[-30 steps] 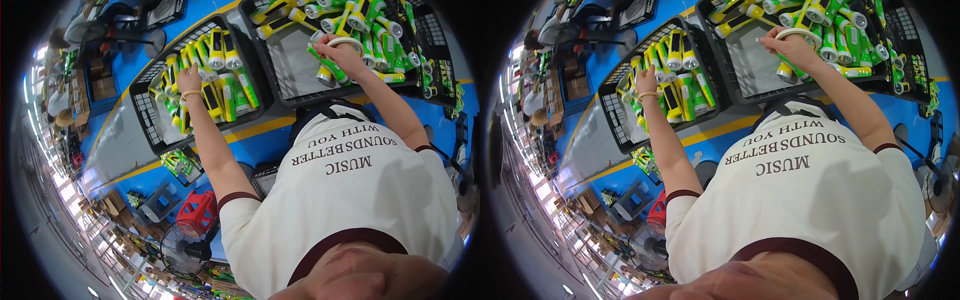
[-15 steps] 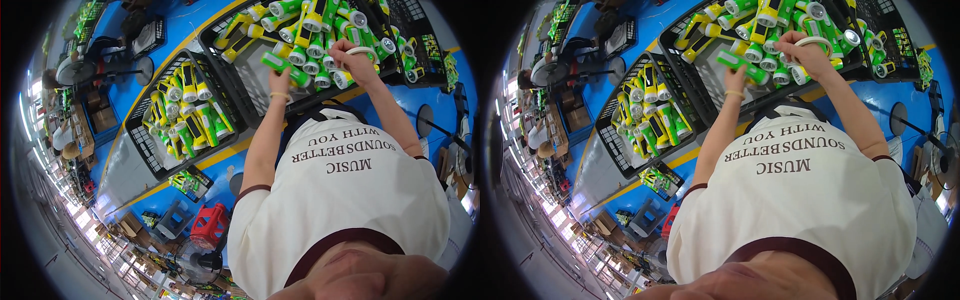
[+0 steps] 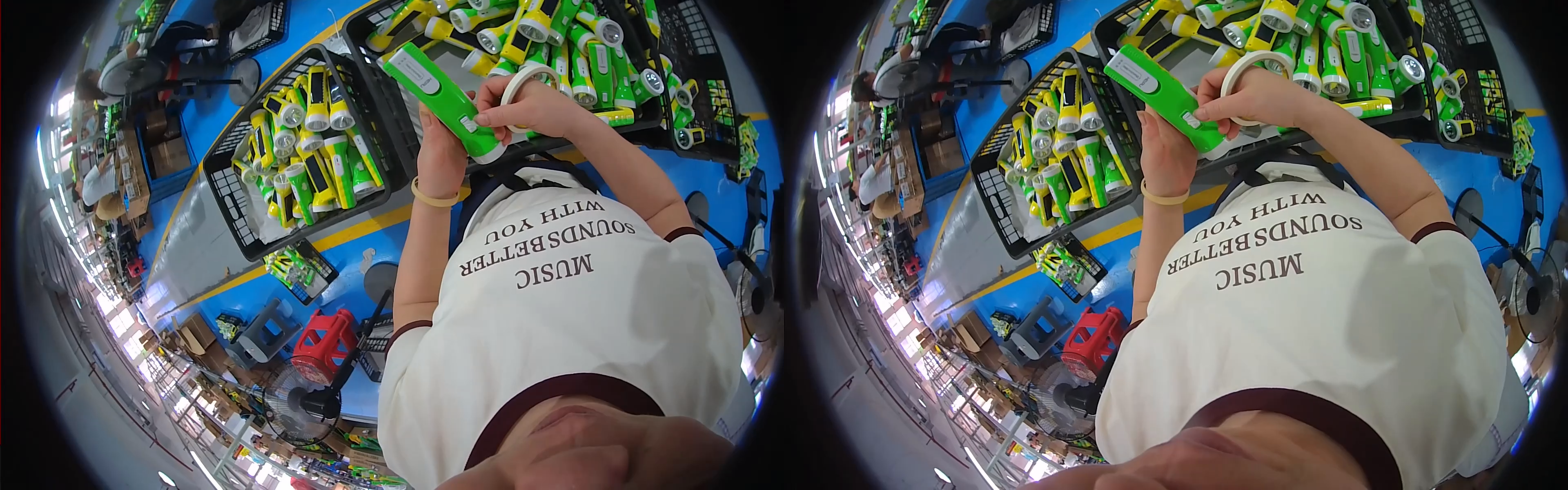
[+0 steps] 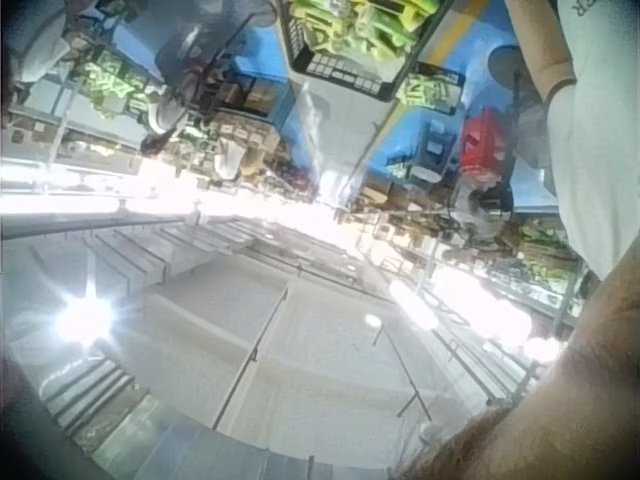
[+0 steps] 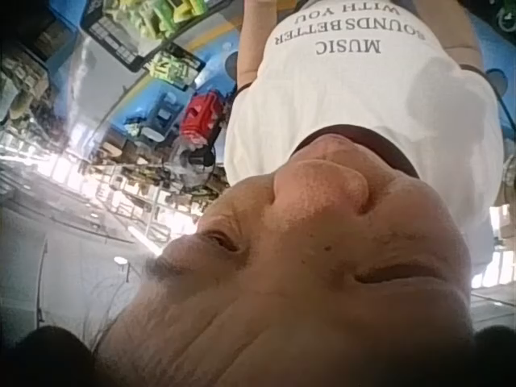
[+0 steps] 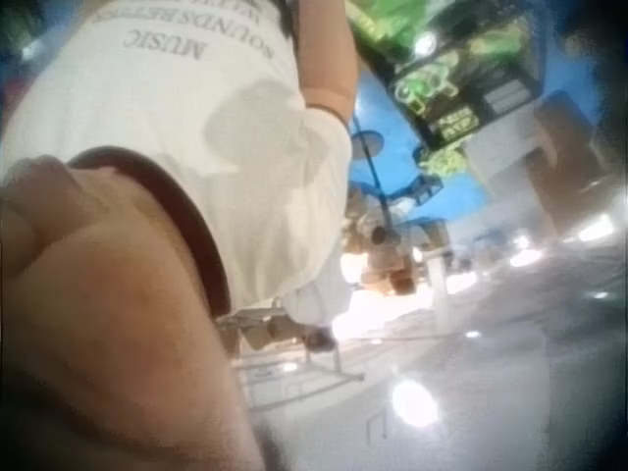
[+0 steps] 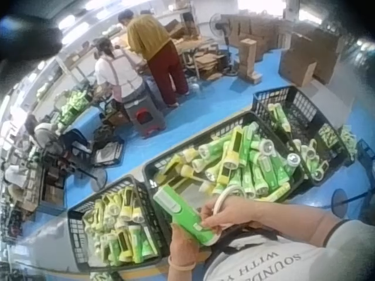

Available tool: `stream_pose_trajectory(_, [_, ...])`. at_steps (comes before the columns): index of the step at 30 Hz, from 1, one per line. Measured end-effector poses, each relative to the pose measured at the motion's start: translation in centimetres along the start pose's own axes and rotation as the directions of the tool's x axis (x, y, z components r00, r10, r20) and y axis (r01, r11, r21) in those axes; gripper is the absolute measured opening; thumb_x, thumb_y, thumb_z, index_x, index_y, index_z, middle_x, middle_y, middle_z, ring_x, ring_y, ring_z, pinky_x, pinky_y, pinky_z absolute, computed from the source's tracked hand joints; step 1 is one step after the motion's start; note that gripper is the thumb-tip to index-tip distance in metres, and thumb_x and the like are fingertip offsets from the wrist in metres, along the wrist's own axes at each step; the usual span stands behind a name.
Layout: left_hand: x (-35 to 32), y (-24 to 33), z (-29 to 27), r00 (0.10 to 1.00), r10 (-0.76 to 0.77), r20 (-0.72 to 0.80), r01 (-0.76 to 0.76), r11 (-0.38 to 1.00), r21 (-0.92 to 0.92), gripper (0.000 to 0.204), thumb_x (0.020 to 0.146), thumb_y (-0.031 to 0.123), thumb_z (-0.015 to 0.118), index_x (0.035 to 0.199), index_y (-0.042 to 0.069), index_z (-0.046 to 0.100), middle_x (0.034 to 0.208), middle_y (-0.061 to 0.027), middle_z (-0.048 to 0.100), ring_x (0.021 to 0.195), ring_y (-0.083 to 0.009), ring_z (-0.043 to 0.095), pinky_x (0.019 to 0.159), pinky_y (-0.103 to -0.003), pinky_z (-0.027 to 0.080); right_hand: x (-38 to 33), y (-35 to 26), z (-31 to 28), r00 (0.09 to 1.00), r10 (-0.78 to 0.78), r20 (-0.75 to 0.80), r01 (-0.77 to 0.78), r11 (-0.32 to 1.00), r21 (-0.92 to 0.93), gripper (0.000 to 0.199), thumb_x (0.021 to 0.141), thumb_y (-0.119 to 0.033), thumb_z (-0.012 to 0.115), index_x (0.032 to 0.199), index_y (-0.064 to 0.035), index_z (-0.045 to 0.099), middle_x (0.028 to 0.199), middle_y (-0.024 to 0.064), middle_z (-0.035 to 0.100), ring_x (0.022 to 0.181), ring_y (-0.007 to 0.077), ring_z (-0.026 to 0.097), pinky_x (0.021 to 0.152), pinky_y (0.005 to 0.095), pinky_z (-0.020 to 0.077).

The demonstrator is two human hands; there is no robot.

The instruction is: The recorder carries a bin of flashlights to a workstation and inspects them by turning them on and off.

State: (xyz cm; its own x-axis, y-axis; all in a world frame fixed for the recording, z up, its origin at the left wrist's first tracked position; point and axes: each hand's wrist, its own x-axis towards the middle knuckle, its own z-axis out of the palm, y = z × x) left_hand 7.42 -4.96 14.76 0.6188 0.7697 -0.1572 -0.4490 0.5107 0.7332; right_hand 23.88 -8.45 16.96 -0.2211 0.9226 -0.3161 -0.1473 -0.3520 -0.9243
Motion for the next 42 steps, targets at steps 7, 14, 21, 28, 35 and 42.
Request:
stream_pose_trajectory(7, [-1.1,1.6,-3.3,0.981,0.018,0.192,-0.041,0.992,0.118,0.044,0.088,0.015,0.046,0.127,0.007,0.028,0.11,-0.0099,0.047,0.102,-0.0191,0.049,0.088,-0.032,0.041,1.1,-1.0,3.1,0.998,0.064,-0.03,-0.067,0.988,-0.141,0.021,0.077,-0.018,0.065,0.073,-0.0031,0.051,0.059,0.0019,0.053,0.051,0.0079,0.053,0.049,0.0204,0.0444])
stream_pose_trajectory(14, [-2.2,2.4,-5.7,0.997,0.025,0.074,-0.016,0.993,-0.12,0.056,0.08,0.001,0.051,0.13,0.006,0.025,0.112,-0.0102,0.047,0.1,-0.0183,0.049,0.088,-0.031,0.04,2.7,-0.2,5.2,0.966,-0.131,-0.222,0.003,0.867,-0.499,0.034,0.074,-0.033,0.069,0.077,-0.0042,0.051,0.06,0.0024,0.052,0.054,0.0085,0.051,0.047,0.0215,0.0375])
stream_pose_trajectory(21, [-2.6,3.5,-8.0,1.0,0.013,0.006,-0.012,0.995,-0.103,0.064,0.072,-0.003,0.061,0.126,0.009,0.03,0.111,-0.0102,0.049,0.101,-0.0214,0.05,0.088,-0.035,0.042,4.7,0.8,7.0,0.98,-0.13,-0.147,0.066,0.924,-0.376,0.036,0.082,-0.041,0.058,0.082,-0.0053,0.052,0.071,0.0002,0.051,0.064,0.0079,0.047,0.056,0.0221,0.0371])
stream_pose_trajectory(28, [-3.3,4.4,-10.6,0.999,0.038,-0.033,-0.042,0.991,-0.128,0.061,0.07,-0.005,0.059,0.122,0.009,0.03,0.11,-0.0113,0.045,0.101,-0.024,0.049,0.087,-0.038,0.043,7.1,1.3,9.0,1.0,-0.002,-0.029,-0.005,0.971,-0.241,0.021,0.083,-0.024,0.059,0.086,-0.0053,0.05,0.077,-0.0012,0.05,0.068,0.006,0.046,0.06,0.0215,0.0401])
stream_pose_trajectory(35, [-4.0,5.0,-12.9,0.962,0.052,-0.269,-0.086,0.989,-0.117,0.052,0.071,-0.004,0.056,0.118,0.004,0.035,0.1,-0.0131,0.053,0.09,-0.0239,0.055,0.078,-0.036,0.047,7.6,2.6,12.3,0.925,-0.361,-0.12,0.261,0.832,-0.489,0.016,0.08,-0.016,0.062,0.076,-0.0029,0.052,0.071,-0.0011,0.049,0.065,0.0059,0.044,0.057,0.021,0.0364])
stream_pose_trajectory(42, [-4.8,10.0,-28.5,0.784,0.46,-0.417,0.416,0.11,0.903,0.047,0.067,0.014,0.068,0.104,-0.006,0.047,0.093,-0.0231,0.056,0.081,-0.0396,0.057,0.073,-0.043,0.047,4.9,4.6,4.5,0.907,-0.194,-0.373,0.073,0.947,-0.314,0.02,0.081,-0.023,0.063,0.077,-0.005,0.055,0.07,-0.0025,0.051,0.065,0.0047,0.045,0.058,0.0195,0.0364])
